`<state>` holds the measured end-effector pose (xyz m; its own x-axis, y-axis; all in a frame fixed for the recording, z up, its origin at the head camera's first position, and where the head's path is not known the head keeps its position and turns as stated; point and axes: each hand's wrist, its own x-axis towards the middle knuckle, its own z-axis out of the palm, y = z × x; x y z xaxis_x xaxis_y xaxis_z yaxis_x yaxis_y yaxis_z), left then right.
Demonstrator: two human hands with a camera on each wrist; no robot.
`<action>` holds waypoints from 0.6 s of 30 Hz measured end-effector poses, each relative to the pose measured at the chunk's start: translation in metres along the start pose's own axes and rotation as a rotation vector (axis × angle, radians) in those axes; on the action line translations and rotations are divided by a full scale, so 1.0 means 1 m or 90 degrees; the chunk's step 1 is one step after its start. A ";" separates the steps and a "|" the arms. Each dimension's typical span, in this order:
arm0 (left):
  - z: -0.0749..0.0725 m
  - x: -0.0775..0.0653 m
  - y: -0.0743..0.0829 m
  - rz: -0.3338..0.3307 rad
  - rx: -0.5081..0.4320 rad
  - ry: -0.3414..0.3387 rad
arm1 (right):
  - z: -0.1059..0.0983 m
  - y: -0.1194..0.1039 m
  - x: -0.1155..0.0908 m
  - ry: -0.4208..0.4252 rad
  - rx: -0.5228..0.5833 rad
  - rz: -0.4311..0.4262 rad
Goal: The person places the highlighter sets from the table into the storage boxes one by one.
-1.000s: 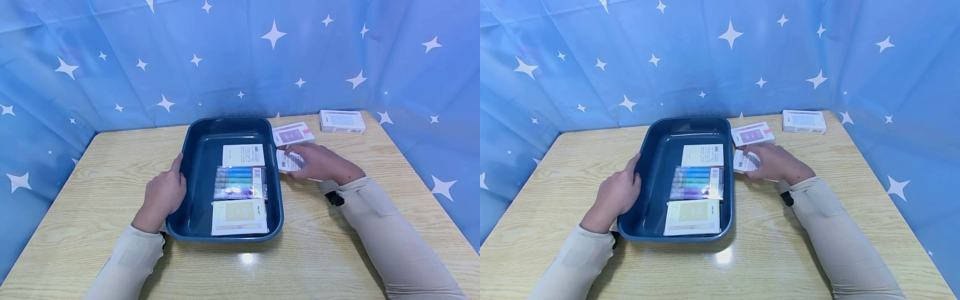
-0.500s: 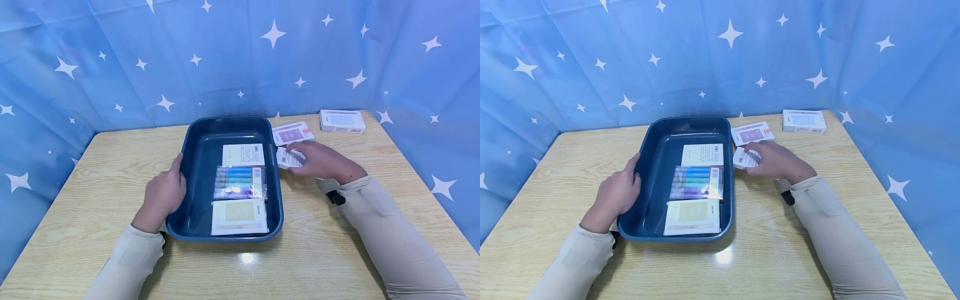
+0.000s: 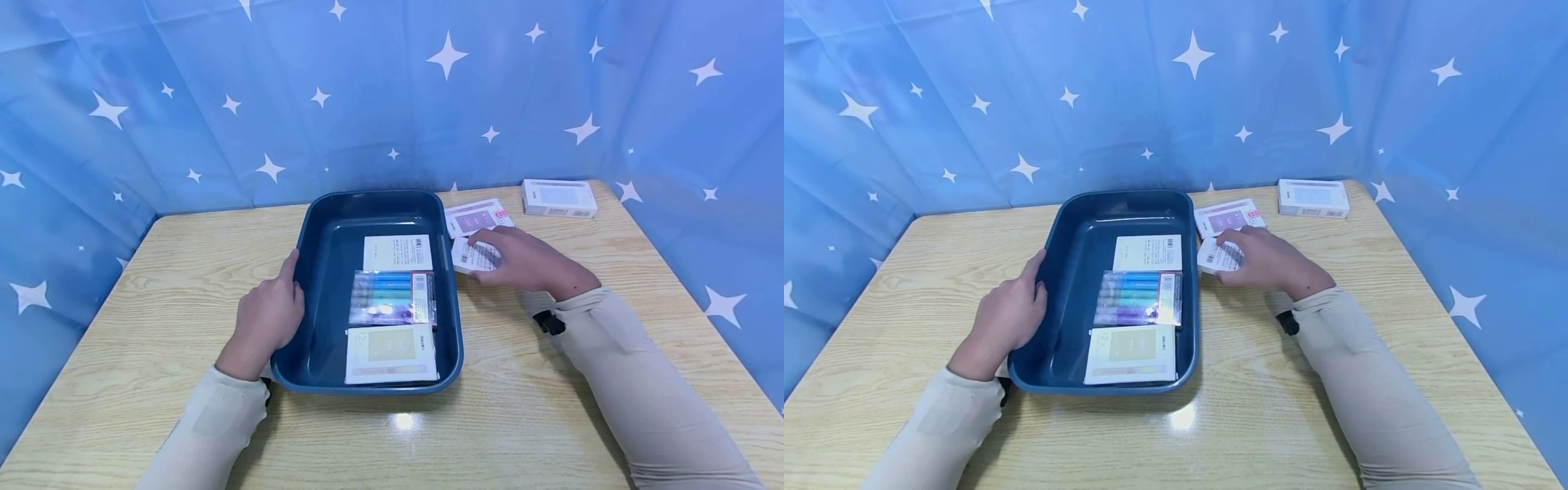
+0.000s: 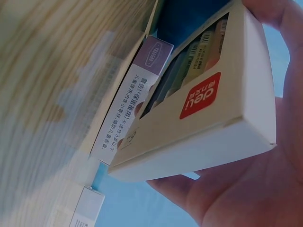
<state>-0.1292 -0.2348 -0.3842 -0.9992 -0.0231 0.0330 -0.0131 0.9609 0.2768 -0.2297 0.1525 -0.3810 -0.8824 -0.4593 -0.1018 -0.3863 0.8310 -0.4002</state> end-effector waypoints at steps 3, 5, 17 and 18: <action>0.000 0.000 0.000 -0.001 0.000 -0.001 | 0.000 0.001 0.000 0.008 -0.005 -0.006; 0.000 0.000 0.000 -0.002 0.000 -0.001 | -0.001 0.000 0.000 0.016 -0.007 -0.014; -0.001 0.000 0.000 0.000 -0.001 0.001 | -0.005 0.002 -0.003 0.023 -0.010 -0.030; -0.001 0.000 0.000 -0.001 -0.002 0.000 | -0.005 0.002 -0.003 0.024 -0.009 -0.030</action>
<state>-0.1294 -0.2349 -0.3833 -0.9992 -0.0240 0.0329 -0.0138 0.9599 0.2798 -0.2291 0.1569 -0.3768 -0.8724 -0.4863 -0.0488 -0.4315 0.8133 -0.3904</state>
